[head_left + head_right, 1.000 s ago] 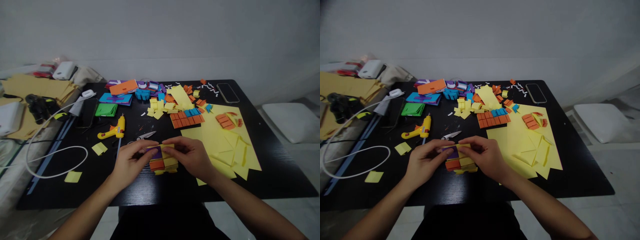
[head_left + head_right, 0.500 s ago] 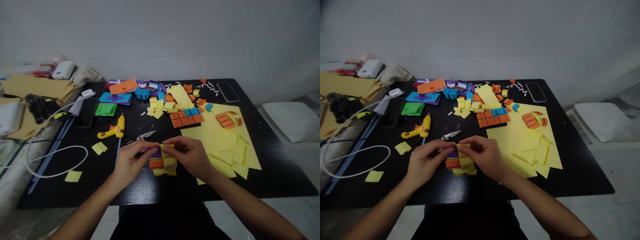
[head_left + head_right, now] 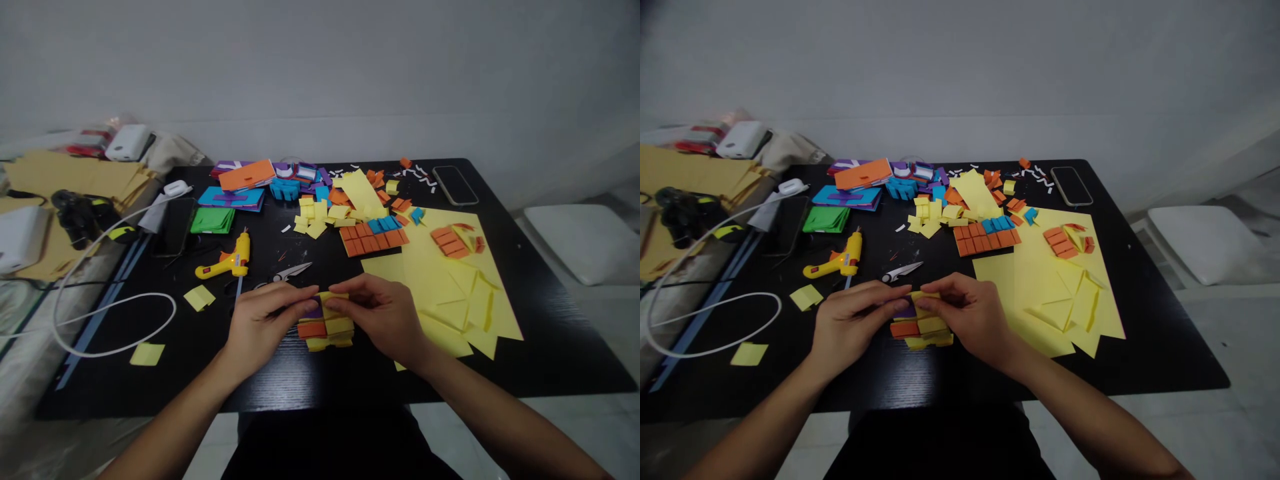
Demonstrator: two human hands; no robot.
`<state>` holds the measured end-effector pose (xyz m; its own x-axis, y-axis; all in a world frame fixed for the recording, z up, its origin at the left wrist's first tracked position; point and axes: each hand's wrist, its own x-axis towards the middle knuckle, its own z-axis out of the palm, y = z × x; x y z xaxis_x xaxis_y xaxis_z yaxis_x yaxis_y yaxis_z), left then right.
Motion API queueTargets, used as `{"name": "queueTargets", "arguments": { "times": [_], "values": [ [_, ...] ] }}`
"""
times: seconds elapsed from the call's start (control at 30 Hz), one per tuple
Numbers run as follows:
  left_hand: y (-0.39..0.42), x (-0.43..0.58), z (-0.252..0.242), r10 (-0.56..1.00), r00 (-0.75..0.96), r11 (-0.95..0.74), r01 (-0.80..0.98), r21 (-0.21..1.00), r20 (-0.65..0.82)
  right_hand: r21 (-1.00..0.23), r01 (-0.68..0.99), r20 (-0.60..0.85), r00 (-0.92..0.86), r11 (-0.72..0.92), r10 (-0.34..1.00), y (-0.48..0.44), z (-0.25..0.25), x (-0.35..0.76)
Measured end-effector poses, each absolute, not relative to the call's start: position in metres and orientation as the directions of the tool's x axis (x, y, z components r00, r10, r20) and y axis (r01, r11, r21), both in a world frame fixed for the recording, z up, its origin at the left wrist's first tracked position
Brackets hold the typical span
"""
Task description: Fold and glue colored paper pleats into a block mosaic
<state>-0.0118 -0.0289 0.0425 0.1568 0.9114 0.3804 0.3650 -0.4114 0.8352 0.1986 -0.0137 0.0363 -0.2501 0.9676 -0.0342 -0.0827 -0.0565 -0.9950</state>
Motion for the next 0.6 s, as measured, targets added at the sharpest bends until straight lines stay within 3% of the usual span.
{"name": "queueTargets", "arguments": {
  "times": [0.2,0.33,0.6],
  "values": [
    [-0.027,-0.013,0.038,0.969,0.053,-0.245,0.283,0.927,0.24,-0.985,-0.103,-0.1,-0.312,-0.139,0.945,-0.007,0.041,0.202],
    [-0.024,-0.012,0.04,0.988,0.097,-0.132,0.159,0.978,0.117,-0.981,-0.059,-0.152,-0.363,-0.186,0.919,-0.004,0.043,0.203],
    [-0.023,-0.018,0.037,0.992,0.124,-0.044,0.209,0.977,0.018,-0.979,0.182,0.037,-0.269,0.088,0.962,-0.017,0.054,0.198]
  ]
}}
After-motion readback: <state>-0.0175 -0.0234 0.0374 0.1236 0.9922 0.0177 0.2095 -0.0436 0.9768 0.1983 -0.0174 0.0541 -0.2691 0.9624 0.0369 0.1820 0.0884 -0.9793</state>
